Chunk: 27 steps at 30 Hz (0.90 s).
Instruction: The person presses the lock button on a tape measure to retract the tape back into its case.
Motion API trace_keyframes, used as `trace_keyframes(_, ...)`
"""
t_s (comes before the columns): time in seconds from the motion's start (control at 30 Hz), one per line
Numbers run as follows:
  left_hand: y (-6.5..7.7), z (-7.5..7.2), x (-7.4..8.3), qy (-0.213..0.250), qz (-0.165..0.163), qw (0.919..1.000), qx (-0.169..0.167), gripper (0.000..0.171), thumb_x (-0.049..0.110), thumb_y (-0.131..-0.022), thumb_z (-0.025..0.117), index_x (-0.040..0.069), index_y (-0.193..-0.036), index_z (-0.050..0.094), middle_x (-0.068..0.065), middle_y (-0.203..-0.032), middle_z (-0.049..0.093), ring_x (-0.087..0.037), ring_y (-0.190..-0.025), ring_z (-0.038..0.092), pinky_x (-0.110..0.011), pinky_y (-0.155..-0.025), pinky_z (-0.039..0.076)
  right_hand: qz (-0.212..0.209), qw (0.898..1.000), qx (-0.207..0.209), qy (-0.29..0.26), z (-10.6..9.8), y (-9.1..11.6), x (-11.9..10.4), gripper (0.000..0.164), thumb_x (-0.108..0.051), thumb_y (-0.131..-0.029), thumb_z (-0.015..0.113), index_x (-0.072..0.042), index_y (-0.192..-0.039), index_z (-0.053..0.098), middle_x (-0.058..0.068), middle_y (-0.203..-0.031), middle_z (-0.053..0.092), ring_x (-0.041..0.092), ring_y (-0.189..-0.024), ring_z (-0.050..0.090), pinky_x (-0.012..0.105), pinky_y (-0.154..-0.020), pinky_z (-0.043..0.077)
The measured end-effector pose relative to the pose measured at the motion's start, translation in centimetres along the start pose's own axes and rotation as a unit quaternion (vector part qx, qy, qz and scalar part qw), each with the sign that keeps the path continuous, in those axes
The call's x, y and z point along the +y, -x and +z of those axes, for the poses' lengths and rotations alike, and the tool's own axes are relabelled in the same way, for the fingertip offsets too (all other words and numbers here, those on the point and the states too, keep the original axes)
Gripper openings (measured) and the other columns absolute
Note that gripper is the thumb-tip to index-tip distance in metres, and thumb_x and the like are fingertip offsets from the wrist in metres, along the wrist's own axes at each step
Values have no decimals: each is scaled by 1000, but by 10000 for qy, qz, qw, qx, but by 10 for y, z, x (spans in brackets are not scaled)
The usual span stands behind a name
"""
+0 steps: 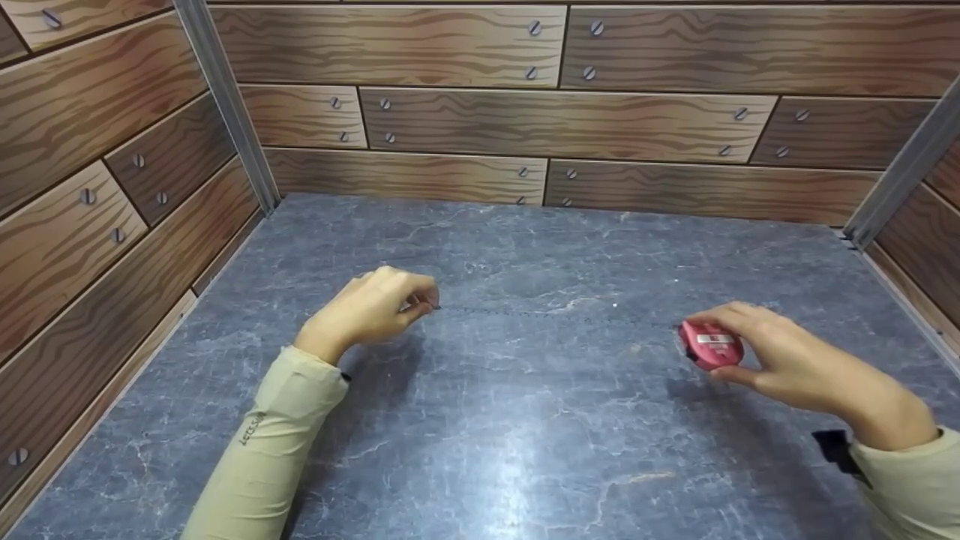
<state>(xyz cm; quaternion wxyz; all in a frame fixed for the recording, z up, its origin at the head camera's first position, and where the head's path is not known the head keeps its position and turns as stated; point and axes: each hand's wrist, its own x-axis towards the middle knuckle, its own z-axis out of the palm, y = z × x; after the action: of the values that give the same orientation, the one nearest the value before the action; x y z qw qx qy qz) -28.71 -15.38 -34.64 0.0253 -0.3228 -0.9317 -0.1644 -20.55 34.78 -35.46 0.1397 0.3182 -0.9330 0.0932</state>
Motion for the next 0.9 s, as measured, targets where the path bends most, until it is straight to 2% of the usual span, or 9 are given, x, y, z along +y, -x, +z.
trace_keyframes(0.4,0,1,2,34,-10,10000,-27,6,18,-104,70,18,-105,76,-1,-110,82,-23,-107,79,-48,-92,64,153,9995,-255,-84,-2,-2,-5,65,-14,-80,94,-11,-139,67,6,-127,73,23,-110,68,47,-88,57)
trace_keyframes(0.6,0,2,1,6,29,10000,-5,6,17,-104,69,19,-105,76,-1,-110,82,-22,-106,79,-48,-90,65,340,9979,-503,-203,-3,-3,-7,64,-14,-83,92,-10,-141,65,9,-129,72,27,-113,68,52,-90,57)
trace_keyframes(0.9,-1,3,2,-6,36,10000,61,6,18,-105,69,21,-103,75,1,-108,82,-20,-105,78,-48,-89,64,114,9997,-214,-15,-2,-3,-6,66,-16,-78,95,-11,-138,67,6,-126,72,23,-110,68,49,-88,57)
